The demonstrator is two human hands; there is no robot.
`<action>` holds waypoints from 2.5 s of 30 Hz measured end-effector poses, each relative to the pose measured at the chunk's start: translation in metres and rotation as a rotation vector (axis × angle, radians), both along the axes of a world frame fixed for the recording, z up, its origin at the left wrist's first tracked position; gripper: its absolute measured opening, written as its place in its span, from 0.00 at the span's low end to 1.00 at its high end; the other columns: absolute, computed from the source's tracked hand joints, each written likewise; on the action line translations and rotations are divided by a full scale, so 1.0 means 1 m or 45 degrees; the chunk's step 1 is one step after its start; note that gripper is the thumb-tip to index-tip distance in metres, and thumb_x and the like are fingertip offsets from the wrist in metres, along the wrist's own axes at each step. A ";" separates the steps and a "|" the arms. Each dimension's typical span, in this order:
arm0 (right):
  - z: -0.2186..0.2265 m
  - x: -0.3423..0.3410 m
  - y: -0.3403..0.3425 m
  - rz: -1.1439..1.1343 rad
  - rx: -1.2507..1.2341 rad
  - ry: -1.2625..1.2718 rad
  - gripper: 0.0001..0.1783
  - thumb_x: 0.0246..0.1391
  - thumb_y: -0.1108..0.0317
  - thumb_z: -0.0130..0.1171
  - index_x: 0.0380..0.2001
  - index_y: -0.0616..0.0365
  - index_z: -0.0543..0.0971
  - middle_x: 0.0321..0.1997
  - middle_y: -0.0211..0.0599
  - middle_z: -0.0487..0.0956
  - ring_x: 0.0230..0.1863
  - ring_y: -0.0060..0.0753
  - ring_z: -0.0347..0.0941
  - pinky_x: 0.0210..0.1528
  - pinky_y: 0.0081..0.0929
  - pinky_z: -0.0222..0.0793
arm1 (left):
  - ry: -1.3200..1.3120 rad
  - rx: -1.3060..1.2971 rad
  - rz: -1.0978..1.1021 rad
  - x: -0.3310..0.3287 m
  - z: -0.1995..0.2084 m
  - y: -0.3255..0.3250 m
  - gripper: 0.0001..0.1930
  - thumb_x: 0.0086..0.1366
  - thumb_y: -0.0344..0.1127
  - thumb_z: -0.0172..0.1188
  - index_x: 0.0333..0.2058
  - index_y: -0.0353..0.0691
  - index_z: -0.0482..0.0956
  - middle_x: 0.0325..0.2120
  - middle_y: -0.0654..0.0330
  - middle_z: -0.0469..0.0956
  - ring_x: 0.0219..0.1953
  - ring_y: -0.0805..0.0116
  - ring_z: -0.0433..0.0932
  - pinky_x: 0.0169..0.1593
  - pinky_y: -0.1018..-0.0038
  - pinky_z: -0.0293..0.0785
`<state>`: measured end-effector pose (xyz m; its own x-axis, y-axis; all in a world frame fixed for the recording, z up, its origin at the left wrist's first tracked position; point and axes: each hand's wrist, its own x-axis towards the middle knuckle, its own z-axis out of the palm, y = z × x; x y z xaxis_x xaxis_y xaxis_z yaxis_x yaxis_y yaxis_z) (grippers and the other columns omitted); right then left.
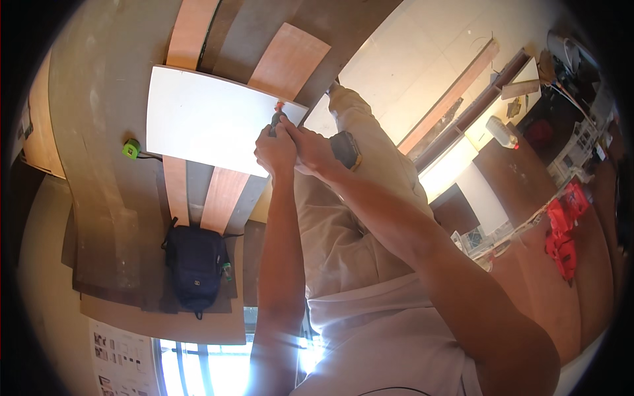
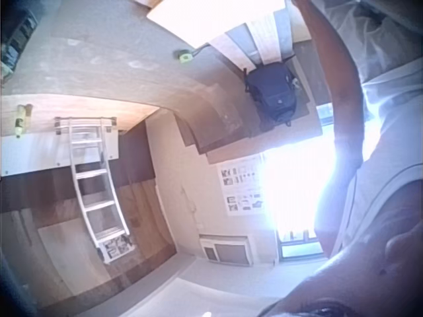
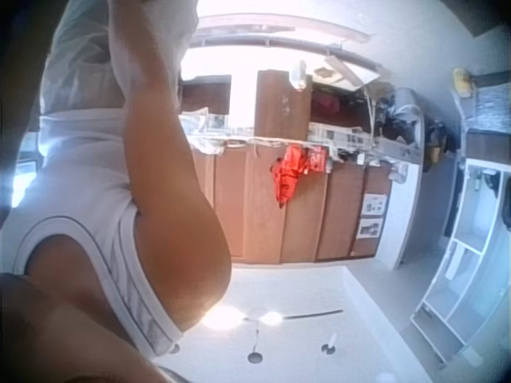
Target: The person assembles a piece of furniture by positioning a white panel onto a wooden frame. They use a power drill to secure the panel with screws and a tape measure to verify dimensions. The process involves repeated measuring and drilling to ensure proper alignment.
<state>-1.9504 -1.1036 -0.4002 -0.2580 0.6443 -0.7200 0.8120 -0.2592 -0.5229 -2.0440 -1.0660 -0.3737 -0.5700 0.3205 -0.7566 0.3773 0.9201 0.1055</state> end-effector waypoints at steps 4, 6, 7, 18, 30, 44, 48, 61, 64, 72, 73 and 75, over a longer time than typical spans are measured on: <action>0.001 0.002 0.001 -0.021 0.024 0.015 0.54 0.44 0.58 0.74 0.74 0.38 0.59 0.40 0.39 0.80 0.41 0.49 0.82 0.40 0.46 0.81 | 0.000 -0.016 -0.014 0.001 -0.001 0.001 0.24 0.65 0.48 0.62 0.52 0.36 0.84 0.45 0.46 0.86 0.49 0.49 0.84 0.56 0.59 0.77; 0.004 0.002 0.005 -0.012 -0.012 0.008 0.53 0.44 0.58 0.74 0.73 0.39 0.59 0.39 0.39 0.80 0.41 0.48 0.82 0.40 0.45 0.80 | 0.015 -0.031 -0.021 0.001 -0.001 0.002 0.24 0.65 0.49 0.62 0.52 0.36 0.84 0.45 0.46 0.86 0.49 0.49 0.84 0.56 0.59 0.78; 0.005 0.002 0.006 -0.006 -0.021 0.001 0.53 0.44 0.58 0.73 0.73 0.39 0.59 0.39 0.39 0.80 0.40 0.48 0.82 0.40 0.45 0.80 | 0.021 -0.038 -0.024 0.002 -0.001 0.002 0.24 0.65 0.49 0.62 0.52 0.36 0.84 0.45 0.46 0.86 0.49 0.49 0.84 0.56 0.59 0.78; 0.002 0.002 0.009 -0.011 -0.009 0.023 0.53 0.44 0.59 0.73 0.73 0.41 0.58 0.39 0.39 0.81 0.40 0.49 0.82 0.41 0.45 0.80 | 0.025 -0.058 -0.029 0.001 -0.003 0.006 0.24 0.65 0.49 0.62 0.51 0.38 0.85 0.46 0.47 0.85 0.49 0.48 0.84 0.57 0.59 0.78; 0.003 0.006 0.013 -0.004 -0.086 0.041 0.53 0.45 0.59 0.71 0.74 0.40 0.58 0.41 0.39 0.81 0.42 0.49 0.82 0.42 0.46 0.80 | -0.051 -0.149 -0.016 0.006 0.011 0.023 0.24 0.65 0.49 0.61 0.52 0.39 0.84 0.45 0.47 0.85 0.49 0.49 0.84 0.56 0.60 0.78; -0.008 0.006 0.010 0.044 -0.139 0.021 0.53 0.48 0.59 0.68 0.75 0.35 0.54 0.47 0.38 0.81 0.46 0.49 0.82 0.46 0.45 0.80 | 0.020 -0.195 0.018 0.008 0.000 0.022 0.21 0.64 0.49 0.60 0.50 0.44 0.86 0.43 0.50 0.86 0.47 0.51 0.85 0.54 0.60 0.79; -0.006 0.005 0.011 0.061 -0.163 0.003 0.55 0.47 0.59 0.69 0.76 0.31 0.52 0.48 0.39 0.81 0.47 0.49 0.82 0.47 0.45 0.80 | 0.047 -0.205 0.016 0.008 -0.002 0.022 0.21 0.63 0.49 0.60 0.49 0.45 0.87 0.44 0.51 0.86 0.48 0.51 0.85 0.54 0.60 0.79; -0.011 0.005 0.013 0.068 -0.225 0.000 0.55 0.49 0.57 0.67 0.77 0.31 0.49 0.52 0.43 0.81 0.49 0.54 0.81 0.50 0.47 0.78 | 0.168 -0.196 0.011 0.013 -0.008 0.028 0.15 0.62 0.47 0.58 0.37 0.44 0.88 0.39 0.54 0.86 0.44 0.50 0.85 0.47 0.57 0.79; -0.007 0.007 0.020 0.065 -0.294 -0.022 0.46 0.53 0.48 0.63 0.73 0.34 0.58 0.55 0.38 0.82 0.54 0.50 0.80 0.54 0.43 0.76 | 0.184 -0.197 -0.021 0.016 -0.008 0.033 0.16 0.62 0.47 0.59 0.36 0.44 0.88 0.38 0.55 0.87 0.43 0.49 0.85 0.46 0.56 0.80; 0.004 0.008 0.030 0.058 -0.331 -0.045 0.45 0.51 0.42 0.64 0.71 0.35 0.62 0.56 0.37 0.83 0.55 0.49 0.81 0.56 0.40 0.76 | 0.177 -0.232 -0.032 0.017 -0.010 0.035 0.16 0.63 0.48 0.59 0.35 0.43 0.88 0.38 0.54 0.87 0.42 0.49 0.85 0.46 0.57 0.80; 0.004 0.007 0.030 0.051 -0.319 -0.039 0.45 0.51 0.42 0.64 0.71 0.35 0.62 0.55 0.37 0.84 0.54 0.49 0.81 0.55 0.40 0.76 | 0.180 -0.228 -0.032 0.017 -0.010 0.035 0.16 0.63 0.48 0.59 0.35 0.43 0.88 0.37 0.54 0.87 0.42 0.49 0.85 0.46 0.57 0.80; 0.001 0.007 0.027 0.040 -0.282 -0.016 0.47 0.51 0.47 0.65 0.73 0.35 0.59 0.53 0.38 0.83 0.52 0.50 0.81 0.53 0.42 0.77 | 0.190 -0.220 -0.033 0.018 -0.009 0.035 0.16 0.63 0.48 0.59 0.35 0.43 0.88 0.37 0.54 0.87 0.42 0.49 0.85 0.46 0.56 0.80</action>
